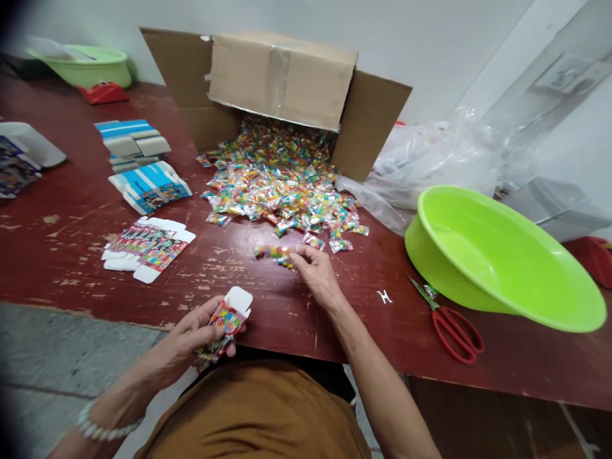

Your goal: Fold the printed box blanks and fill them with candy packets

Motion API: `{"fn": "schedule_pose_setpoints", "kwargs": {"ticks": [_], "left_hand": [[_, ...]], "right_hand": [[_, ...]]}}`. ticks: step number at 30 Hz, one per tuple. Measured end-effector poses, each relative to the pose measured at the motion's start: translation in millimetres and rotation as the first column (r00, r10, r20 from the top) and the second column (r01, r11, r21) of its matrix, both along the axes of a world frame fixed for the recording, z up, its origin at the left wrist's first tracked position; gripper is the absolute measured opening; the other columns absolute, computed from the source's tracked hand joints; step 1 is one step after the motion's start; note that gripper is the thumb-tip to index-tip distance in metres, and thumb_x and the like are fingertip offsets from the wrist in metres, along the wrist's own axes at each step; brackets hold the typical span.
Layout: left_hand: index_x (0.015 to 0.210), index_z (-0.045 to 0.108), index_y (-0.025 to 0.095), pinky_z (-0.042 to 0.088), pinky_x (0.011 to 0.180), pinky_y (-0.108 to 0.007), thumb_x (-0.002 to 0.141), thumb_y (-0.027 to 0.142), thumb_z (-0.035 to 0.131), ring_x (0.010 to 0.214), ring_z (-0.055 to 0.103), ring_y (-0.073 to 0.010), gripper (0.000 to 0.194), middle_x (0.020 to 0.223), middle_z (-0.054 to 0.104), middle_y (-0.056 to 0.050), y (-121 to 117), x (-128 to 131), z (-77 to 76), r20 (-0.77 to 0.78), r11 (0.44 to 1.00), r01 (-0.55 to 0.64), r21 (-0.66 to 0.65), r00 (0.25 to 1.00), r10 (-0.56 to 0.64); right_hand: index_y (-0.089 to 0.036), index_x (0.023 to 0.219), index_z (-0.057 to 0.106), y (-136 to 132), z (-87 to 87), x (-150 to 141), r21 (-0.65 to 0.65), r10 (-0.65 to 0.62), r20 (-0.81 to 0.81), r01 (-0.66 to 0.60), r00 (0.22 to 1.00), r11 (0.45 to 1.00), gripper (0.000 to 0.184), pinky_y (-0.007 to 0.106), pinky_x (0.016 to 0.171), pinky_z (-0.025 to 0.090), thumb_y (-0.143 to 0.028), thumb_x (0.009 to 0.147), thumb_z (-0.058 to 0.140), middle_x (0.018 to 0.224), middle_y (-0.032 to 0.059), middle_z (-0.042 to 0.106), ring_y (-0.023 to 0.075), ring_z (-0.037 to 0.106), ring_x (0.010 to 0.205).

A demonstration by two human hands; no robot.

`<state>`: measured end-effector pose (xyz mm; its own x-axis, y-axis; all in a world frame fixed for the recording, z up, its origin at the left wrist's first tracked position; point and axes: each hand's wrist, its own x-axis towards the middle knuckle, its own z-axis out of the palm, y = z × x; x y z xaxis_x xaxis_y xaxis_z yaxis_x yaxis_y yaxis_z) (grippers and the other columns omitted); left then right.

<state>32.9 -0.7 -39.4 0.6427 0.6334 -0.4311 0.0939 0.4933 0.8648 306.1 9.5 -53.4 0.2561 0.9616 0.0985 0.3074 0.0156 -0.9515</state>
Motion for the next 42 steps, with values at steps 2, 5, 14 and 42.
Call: {"fn": "schedule_pose_setpoints", "kwargs": {"ticks": [2,5,14,42], "left_hand": [[0.120,0.057,0.021,0.044,0.060,-0.024,0.081,0.036,0.069,0.063,0.059,-0.0118,0.043,0.088,0.064,0.001,-0.6,5.0,3.2,-0.021,0.998,-0.033,0.063,0.999,0.034],[0.125,0.056,0.021,0.045,0.063,-0.025,0.080,0.034,0.066,0.066,0.054,-0.0125,0.047,0.089,0.063,0.001,-2.5,9.6,9.5,-0.094,0.986,0.003,0.166,0.996,0.013],[0.129,0.052,0.018,0.041,0.060,-0.025,0.079,0.034,0.062,0.065,0.052,-0.0138,0.053,0.079,0.060,0.003,-1.5,1.9,6.4,-0.187,0.981,-0.003,0.196,0.982,0.041],[0.093,0.068,0.015,0.053,0.040,-0.025,0.069,0.065,0.080,0.041,0.063,-0.0160,0.057,0.061,0.073,-0.004,-14.5,35.7,10.1,0.058,0.886,-0.435,-0.162,0.892,0.448]], "right_hand": [[-0.016,0.095,0.076,-9.9,13.9,-13.5,-0.082,0.176,-0.143,-0.189,0.974,0.979,0.027,0.029,0.075,0.049,-0.039,0.086,0.066,0.090,0.0051,0.076,0.0169,0.066,0.077],[-0.016,0.088,0.076,-21.0,25.7,-29.6,-0.177,0.286,-0.108,-0.301,0.952,0.937,0.021,0.028,0.072,0.045,-0.032,0.083,0.065,0.083,0.0037,0.075,0.0155,0.062,0.072],[-0.016,0.079,0.071,-21.0,36.1,-23.8,-0.203,0.173,-0.246,-0.226,0.954,0.953,0.027,0.025,0.060,0.036,-0.043,0.079,0.070,0.071,-0.0001,0.065,0.0105,0.048,0.060],[-0.022,0.115,0.062,-40.9,18.2,-67.0,-0.144,0.231,-0.530,-0.355,0.816,0.924,0.040,0.024,0.063,0.047,-0.044,0.084,0.075,0.084,-0.0021,0.061,0.0107,0.058,0.069]]}}
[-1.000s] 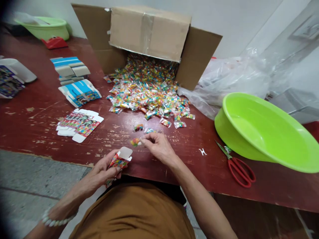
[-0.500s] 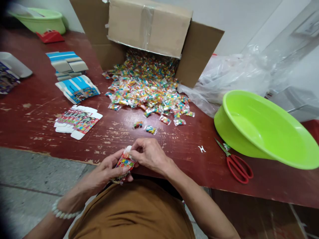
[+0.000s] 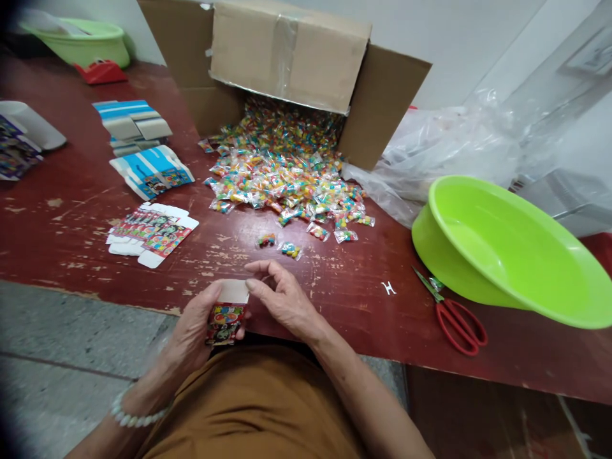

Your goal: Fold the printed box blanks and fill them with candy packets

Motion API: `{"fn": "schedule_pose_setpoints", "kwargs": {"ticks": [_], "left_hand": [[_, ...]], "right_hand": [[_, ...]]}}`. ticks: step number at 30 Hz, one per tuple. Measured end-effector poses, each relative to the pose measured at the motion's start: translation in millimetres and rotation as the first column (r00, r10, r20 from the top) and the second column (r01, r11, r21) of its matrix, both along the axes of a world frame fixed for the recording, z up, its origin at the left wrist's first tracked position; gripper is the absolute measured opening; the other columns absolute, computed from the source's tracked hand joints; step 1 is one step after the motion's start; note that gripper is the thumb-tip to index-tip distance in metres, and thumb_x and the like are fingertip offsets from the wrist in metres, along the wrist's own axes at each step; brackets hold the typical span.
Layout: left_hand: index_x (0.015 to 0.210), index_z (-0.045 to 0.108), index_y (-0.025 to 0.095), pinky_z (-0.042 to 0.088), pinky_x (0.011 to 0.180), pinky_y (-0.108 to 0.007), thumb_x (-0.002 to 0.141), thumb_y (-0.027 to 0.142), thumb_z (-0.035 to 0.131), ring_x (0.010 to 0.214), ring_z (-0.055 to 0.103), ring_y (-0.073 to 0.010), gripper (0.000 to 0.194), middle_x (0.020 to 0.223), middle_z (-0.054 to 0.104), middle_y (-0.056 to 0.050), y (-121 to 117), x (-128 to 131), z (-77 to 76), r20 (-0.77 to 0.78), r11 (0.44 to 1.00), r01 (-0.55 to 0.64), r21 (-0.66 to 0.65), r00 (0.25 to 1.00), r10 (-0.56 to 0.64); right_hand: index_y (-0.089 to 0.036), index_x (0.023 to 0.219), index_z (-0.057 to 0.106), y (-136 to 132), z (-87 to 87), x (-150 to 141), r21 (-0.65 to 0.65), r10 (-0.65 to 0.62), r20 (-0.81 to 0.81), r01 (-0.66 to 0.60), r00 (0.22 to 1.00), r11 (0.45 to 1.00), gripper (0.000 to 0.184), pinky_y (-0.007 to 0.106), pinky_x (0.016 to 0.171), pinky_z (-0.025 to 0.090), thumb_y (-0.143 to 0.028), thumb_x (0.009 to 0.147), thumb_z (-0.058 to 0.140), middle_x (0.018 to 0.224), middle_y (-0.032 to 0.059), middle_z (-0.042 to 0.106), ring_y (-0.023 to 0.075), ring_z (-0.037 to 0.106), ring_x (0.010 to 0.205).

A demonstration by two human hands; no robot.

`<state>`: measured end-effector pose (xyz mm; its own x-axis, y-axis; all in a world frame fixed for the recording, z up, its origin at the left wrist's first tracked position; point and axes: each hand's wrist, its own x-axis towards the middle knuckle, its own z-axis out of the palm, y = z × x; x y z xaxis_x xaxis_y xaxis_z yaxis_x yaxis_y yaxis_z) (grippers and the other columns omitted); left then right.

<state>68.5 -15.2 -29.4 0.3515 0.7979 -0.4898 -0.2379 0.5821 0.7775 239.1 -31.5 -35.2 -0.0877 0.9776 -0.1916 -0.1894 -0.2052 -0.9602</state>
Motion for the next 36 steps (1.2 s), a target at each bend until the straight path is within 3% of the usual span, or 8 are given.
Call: {"fn": "schedule_pose_setpoints", "kwargs": {"ticks": [4,9,14,19,23,27,31,36], "left_hand": [[0.101,0.066,0.016,0.054,0.041,-0.026,0.073,0.062,0.079,0.043,0.065,-0.0164,0.056,0.065,0.074,-0.003,-1.6,-1.9,-2.7,0.047,1.000,0.020,0.000,0.999,-0.020],[0.106,0.062,0.018,0.055,0.043,-0.025,0.072,0.061,0.081,0.046,0.066,-0.0161,0.057,0.070,0.075,-0.002,-3.0,-3.0,-3.4,0.092,0.999,0.045,0.009,0.995,-0.046],[0.105,0.059,0.025,0.058,0.043,-0.030,0.062,0.059,0.089,0.048,0.068,-0.0200,0.062,0.067,0.073,0.001,5.5,-8.9,3.0,0.080,0.995,0.041,-0.090,0.996,-0.034],[0.108,0.057,0.027,0.060,0.045,-0.037,0.062,0.071,0.083,0.045,0.067,-0.0218,0.069,0.066,0.072,0.002,13.9,-10.6,5.6,0.131,0.966,0.190,-0.175,0.977,-0.169],[0.118,0.061,0.025,0.056,0.044,-0.027,0.074,0.064,0.079,0.045,0.066,-0.0174,0.062,0.067,0.072,0.002,12.3,-3.4,1.2,0.048,0.987,0.126,-0.100,0.991,-0.122],[0.138,0.060,0.017,0.052,0.041,-0.025,0.082,0.076,0.059,0.044,0.064,-0.0162,0.081,0.075,0.075,-0.005,9.9,-4.2,-2.3,0.108,0.990,0.132,-0.056,0.986,-0.125],[0.141,0.060,0.016,0.050,0.041,-0.024,0.081,0.080,0.057,0.043,0.063,-0.0160,0.087,0.076,0.076,-0.008,10.9,-14.4,-2.8,0.134,0.988,0.142,-0.062,0.982,-0.133],[0.137,0.066,0.017,0.049,0.041,-0.024,0.084,0.080,0.052,0.044,0.063,-0.0158,0.084,0.074,0.076,-0.009,10.1,-25.9,-4.8,0.074,0.990,0.130,-0.052,0.989,-0.126]], "right_hand": [[-0.022,0.115,0.060,-2.6,1.0,-3.5,-0.046,0.050,-0.161,-0.058,0.986,0.997,0.048,0.025,0.060,0.051,-0.046,0.080,0.080,0.085,-0.0024,0.062,0.0105,0.062,0.064],[-0.022,0.108,0.067,1.9,-3.3,-9.9,-0.038,0.114,-0.182,-0.123,0.977,0.992,0.044,0.024,0.055,0.051,-0.046,0.076,0.084,0.085,-0.0012,0.065,0.0091,0.057,0.059],[-0.021,0.086,0.072,4.1,0.9,-16.9,0.192,-0.026,0.045,0.017,0.999,0.981,0.030,0.026,0.063,0.055,-0.051,0.081,0.076,0.097,0.0027,0.070,0.0125,0.062,0.073],[-0.025,0.085,0.076,4.9,8.6,-10.5,0.368,0.057,0.290,-0.167,0.955,0.915,0.015,0.033,0.093,0.055,-0.037,0.091,0.069,0.098,0.0023,0.075,0.0172,0.068,0.095],[-0.021,0.085,0.075,6.6,4.0,-10.2,0.220,0.022,0.232,-0.075,0.973,0.973,0.018,0.030,0.078,0.057,-0.039,0.085,0.076,0.098,0.0031,0.076,0.0145,0.068,0.079],[-0.020,0.090,0.076,9.5,6.8,-15.2,0.035,0.136,-0.003,-0.135,0.991,0.990,0.022,0.027,0.064,0.057,-0.041,0.084,0.075,0.097,0.0038,0.077,0.0127,0.067,0.070],[-0.016,0.078,0.073,13.7,8.4,-24.6,0.030,0.088,-0.030,-0.087,0.996,0.996,0.022,0.022,0.056,0.052,-0.038,0.081,0.077,0.104,0.0070,0.078,0.0103,0.065,0.067],[-0.016,0.077,0.068,15.3,2.3,-36.8,0.100,0.070,0.084,-0.078,0.994,0.992,0.017,0.024,0.062,0.053,-0.032,0.083,0.072,0.102,0.0070,0.078,0.0111,0.066,0.070]]}}
